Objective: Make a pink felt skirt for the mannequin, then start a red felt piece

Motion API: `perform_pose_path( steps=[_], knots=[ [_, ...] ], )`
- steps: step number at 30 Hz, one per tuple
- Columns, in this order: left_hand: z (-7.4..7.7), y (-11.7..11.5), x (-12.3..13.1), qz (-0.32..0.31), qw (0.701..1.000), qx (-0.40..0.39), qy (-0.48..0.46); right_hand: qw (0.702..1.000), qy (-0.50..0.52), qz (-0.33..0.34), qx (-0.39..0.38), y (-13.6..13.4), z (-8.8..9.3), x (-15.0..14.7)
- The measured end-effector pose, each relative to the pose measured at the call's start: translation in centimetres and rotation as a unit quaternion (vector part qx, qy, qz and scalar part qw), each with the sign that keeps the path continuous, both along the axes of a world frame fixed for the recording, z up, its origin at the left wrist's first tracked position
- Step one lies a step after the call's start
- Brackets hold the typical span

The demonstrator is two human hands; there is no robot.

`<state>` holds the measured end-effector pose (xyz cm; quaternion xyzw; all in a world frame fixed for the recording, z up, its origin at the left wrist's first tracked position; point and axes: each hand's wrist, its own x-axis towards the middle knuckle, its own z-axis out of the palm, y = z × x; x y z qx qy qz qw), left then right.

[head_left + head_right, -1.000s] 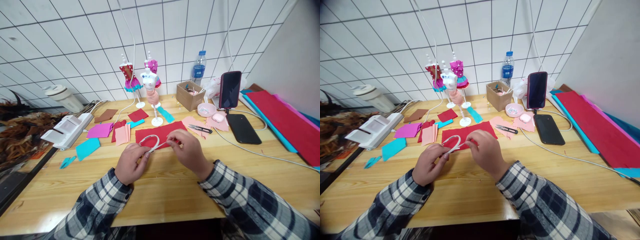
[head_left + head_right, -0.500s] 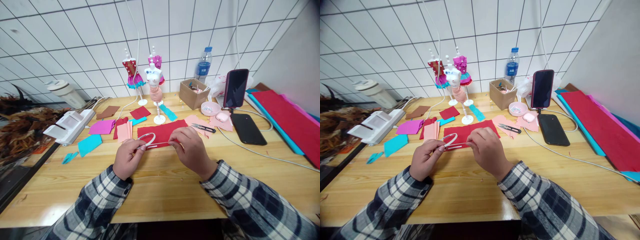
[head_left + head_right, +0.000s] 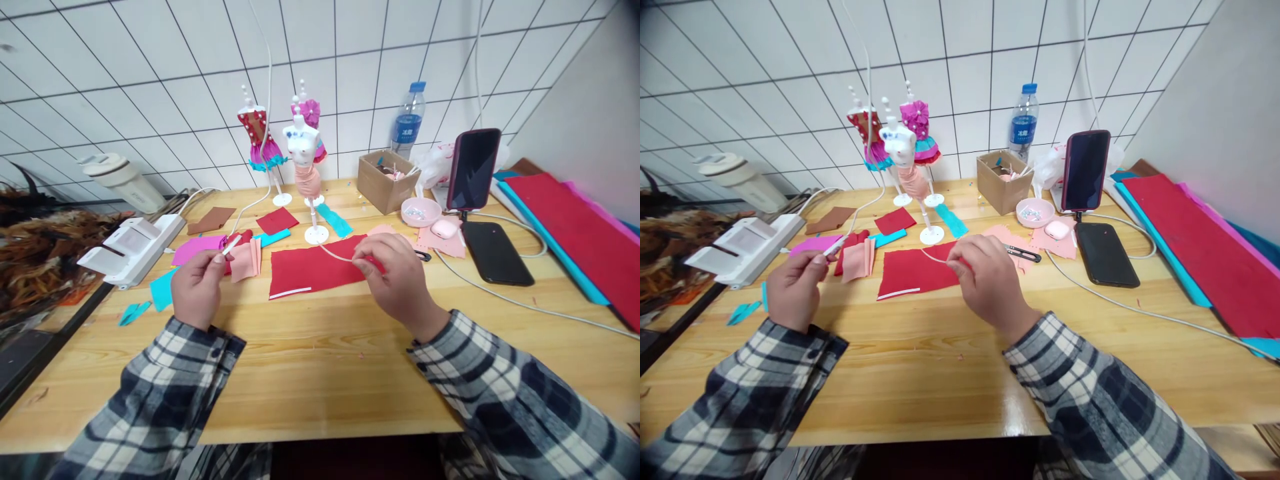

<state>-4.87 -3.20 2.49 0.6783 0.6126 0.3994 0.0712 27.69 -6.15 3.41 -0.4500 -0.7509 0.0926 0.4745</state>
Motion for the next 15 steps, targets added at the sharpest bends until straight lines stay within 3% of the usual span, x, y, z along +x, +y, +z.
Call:
perform_pose_path(
  steps=[2,3,5,7,9,12,15],
  knots=[
    [-0.1,1.2,-1.5,0.007,0.997,-0.015,0.077,0.987,0.054,0.054,-0.142,0.9,-0.2,0.5],
    [-0.1,1.5,-1.7,0.010,0.994,-0.017,0.109,0.967,0.087,0.082,-0.225,1.2,-0.2,0.7],
    [0.1,1.7,-1.3,0.010,0.988,-0.011,0.155,0.906,0.144,0.123,-0.379,1.6,-0.2,1.0],
    [0.4,1.3,0.1,0.006,0.984,0.015,0.178,0.851,0.170,0.138,-0.478,1.7,-0.1,1.1],
    [0.4,0.9,2.3,-0.028,0.982,0.037,0.185,0.827,0.175,0.137,-0.517,1.7,0.1,1.2],
    [-0.3,0.8,5.5,-0.208,0.964,0.006,0.164,0.817,0.189,0.146,-0.526,1.8,0.1,1.2],
    [-1.6,1.2,7.3,-0.319,0.934,-0.046,0.158,0.806,0.185,0.156,-0.540,1.8,-0.2,1.1]
  ],
)
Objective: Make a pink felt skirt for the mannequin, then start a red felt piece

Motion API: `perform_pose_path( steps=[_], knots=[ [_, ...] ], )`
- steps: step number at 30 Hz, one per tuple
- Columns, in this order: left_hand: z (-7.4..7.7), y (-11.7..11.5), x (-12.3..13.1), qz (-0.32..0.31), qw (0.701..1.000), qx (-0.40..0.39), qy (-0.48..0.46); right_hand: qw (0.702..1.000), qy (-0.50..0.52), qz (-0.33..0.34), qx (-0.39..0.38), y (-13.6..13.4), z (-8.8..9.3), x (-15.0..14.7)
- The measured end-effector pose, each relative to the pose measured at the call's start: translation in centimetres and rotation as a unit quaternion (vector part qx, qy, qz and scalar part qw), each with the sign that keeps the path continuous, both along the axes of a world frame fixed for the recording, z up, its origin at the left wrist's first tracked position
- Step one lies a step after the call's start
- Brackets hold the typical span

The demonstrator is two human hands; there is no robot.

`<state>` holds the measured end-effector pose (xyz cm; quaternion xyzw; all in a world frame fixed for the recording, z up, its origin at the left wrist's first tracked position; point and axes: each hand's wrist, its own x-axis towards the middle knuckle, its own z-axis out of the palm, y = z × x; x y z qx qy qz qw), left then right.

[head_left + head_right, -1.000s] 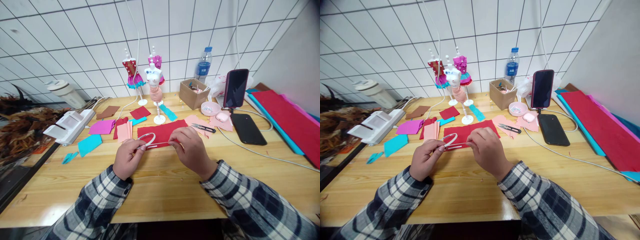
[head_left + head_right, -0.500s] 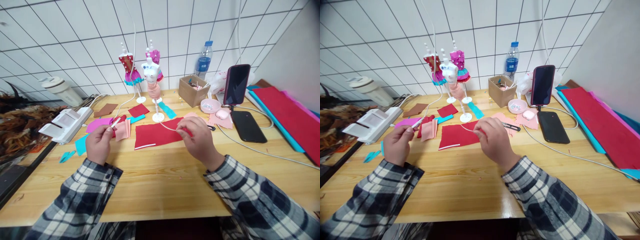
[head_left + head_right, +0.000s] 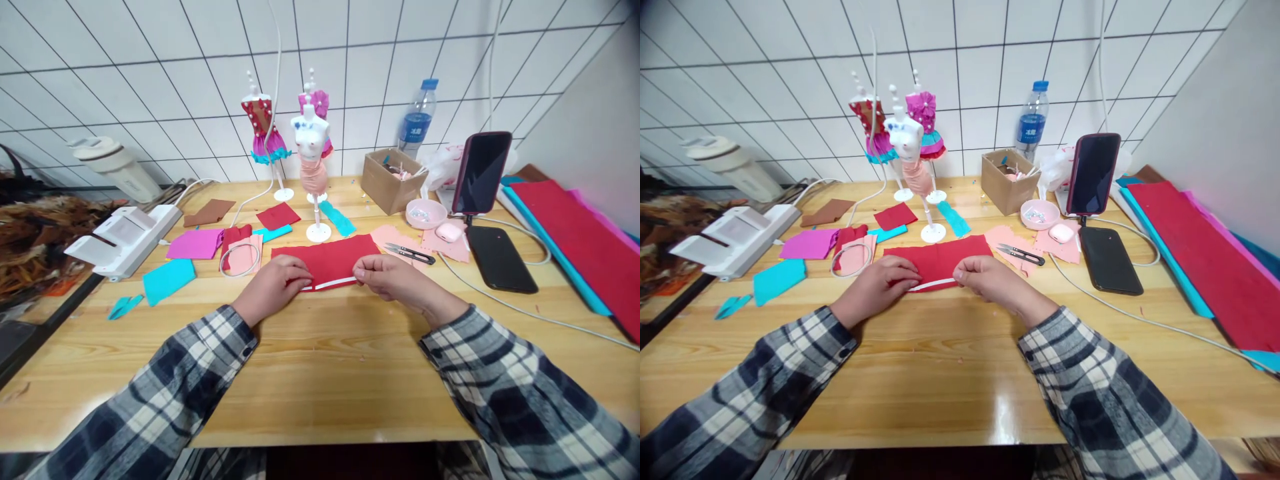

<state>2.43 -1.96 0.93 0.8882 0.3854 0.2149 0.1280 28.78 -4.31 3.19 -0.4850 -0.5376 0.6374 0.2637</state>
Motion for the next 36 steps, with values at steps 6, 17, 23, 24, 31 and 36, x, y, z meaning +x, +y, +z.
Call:
perform_pose_path(
  steps=[6,17,23,24,31,36],
  knots=[
    [-0.8,-0.4,-0.2,-0.013,0.999,-0.043,-0.016,0.990,-0.102,0.007,0.100,0.2,-1.1,-0.6],
    [-0.5,-0.5,-0.5,-0.024,0.994,-0.103,-0.013,0.957,-0.230,-0.018,0.177,0.0,-1.5,-2.4],
    [-0.4,-0.7,-0.4,-0.018,0.994,-0.109,-0.015,0.949,-0.263,-0.017,0.173,-0.3,-1.5,-2.6],
    [-0.4,-0.7,-0.4,-0.018,0.994,-0.109,-0.014,0.947,-0.268,-0.014,0.176,-0.3,-1.6,-2.6],
    [-0.6,-0.7,-0.4,-0.020,0.994,-0.109,-0.017,0.933,-0.294,-0.018,0.206,-0.3,-2.0,-2.8],
    [-0.7,-0.7,-0.4,-0.019,0.994,-0.110,-0.015,0.941,-0.277,-0.025,0.195,-0.4,-1.9,-3.0]
  ],
)
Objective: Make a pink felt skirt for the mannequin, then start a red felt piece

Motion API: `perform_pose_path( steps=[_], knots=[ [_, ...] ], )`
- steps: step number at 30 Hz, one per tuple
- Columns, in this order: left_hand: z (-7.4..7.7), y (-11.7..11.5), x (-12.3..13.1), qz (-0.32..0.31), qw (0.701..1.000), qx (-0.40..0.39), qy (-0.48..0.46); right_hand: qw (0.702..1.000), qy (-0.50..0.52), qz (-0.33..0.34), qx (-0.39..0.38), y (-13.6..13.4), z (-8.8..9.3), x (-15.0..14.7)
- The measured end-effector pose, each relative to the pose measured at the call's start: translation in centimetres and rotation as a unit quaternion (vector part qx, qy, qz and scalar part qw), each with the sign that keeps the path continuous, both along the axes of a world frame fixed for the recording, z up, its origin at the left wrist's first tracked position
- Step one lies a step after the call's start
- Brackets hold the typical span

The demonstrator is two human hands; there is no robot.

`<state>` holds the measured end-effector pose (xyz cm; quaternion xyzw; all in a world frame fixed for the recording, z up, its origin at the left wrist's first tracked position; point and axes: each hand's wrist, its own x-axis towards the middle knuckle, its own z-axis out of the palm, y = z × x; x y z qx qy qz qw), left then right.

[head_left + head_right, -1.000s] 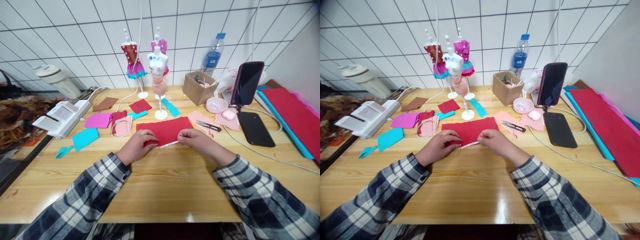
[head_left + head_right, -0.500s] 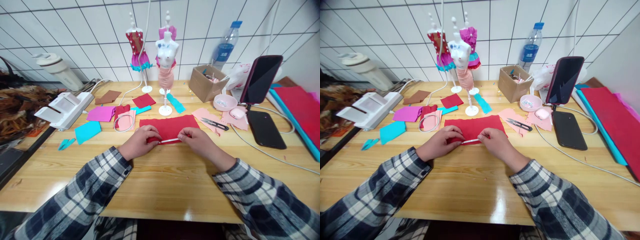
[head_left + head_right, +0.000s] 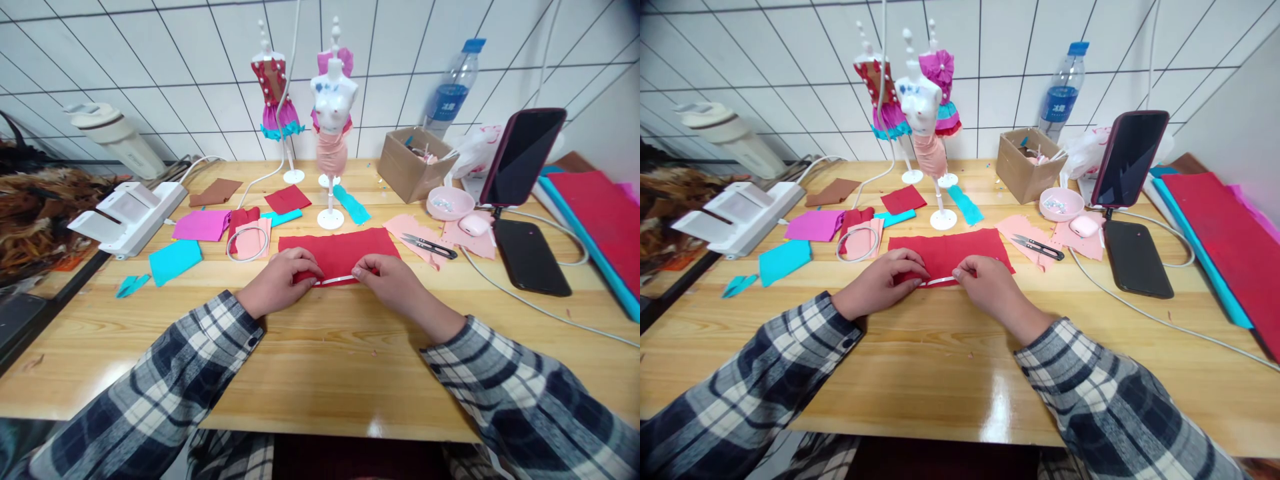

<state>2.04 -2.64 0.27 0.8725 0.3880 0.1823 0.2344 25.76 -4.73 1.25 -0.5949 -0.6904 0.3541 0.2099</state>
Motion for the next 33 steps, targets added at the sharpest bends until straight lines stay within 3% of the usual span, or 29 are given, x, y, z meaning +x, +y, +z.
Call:
perform_pose_path(
  steps=[9,20,33],
  knots=[
    [-0.2,0.1,0.1,0.006,1.000,0.011,-0.001,0.996,-0.073,-0.001,0.042,-0.1,-0.1,-0.1],
    [-0.1,0.0,0.2,0.010,1.000,0.011,0.002,0.994,-0.106,-0.009,0.029,0.0,-0.1,0.1],
    [0.3,-0.5,1.5,0.077,0.995,0.022,0.053,0.993,-0.110,-0.013,0.036,0.1,-0.3,0.0]
  ],
)
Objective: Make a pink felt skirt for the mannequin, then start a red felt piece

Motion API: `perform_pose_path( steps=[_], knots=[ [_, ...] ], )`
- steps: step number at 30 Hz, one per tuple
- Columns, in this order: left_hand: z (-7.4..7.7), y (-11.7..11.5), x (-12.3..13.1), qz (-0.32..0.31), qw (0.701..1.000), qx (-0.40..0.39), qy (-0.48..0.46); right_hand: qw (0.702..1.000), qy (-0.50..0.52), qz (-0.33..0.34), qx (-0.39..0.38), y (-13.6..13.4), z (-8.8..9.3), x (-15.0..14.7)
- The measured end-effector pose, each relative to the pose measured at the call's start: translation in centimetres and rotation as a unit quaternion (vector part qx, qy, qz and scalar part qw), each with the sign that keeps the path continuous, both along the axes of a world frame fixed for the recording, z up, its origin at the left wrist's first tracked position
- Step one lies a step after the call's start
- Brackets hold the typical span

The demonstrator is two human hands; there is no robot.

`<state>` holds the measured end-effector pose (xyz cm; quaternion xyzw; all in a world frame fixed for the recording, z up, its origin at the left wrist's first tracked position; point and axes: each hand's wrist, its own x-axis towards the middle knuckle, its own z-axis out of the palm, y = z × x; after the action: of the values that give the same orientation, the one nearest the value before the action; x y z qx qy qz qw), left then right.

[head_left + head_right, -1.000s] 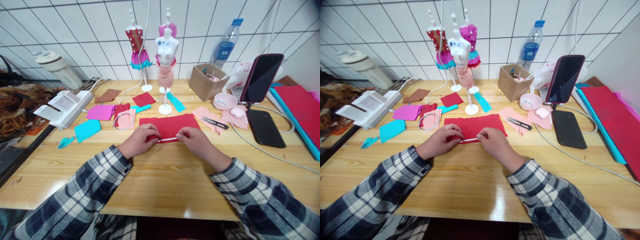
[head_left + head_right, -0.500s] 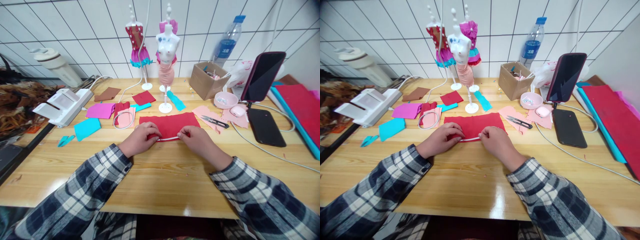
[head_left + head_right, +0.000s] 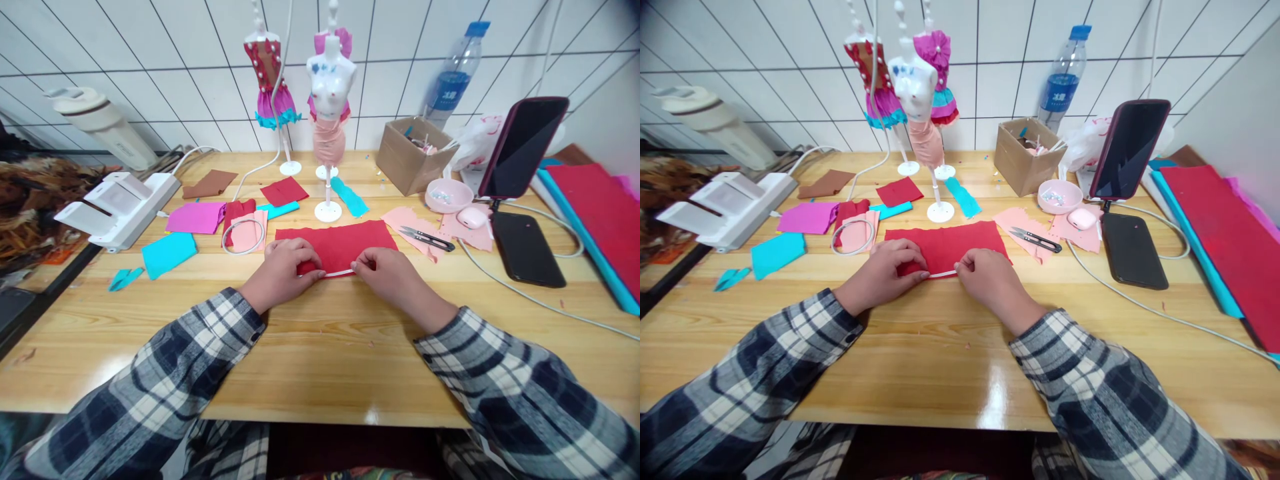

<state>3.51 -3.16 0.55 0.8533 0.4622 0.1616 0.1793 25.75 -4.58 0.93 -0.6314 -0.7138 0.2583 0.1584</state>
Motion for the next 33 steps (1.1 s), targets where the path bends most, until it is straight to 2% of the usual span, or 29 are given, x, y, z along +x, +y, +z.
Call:
perform_pose_path(
  steps=[16,33],
  knots=[
    [-0.4,0.0,-0.1,0.010,1.000,-0.004,0.012,0.999,-0.033,-0.012,0.019,0.1,-0.3,-0.1],
    [-0.8,0.2,0.0,0.023,0.999,-0.009,0.020,0.997,-0.060,0.019,0.051,0.1,-1.2,0.2]
  ],
)
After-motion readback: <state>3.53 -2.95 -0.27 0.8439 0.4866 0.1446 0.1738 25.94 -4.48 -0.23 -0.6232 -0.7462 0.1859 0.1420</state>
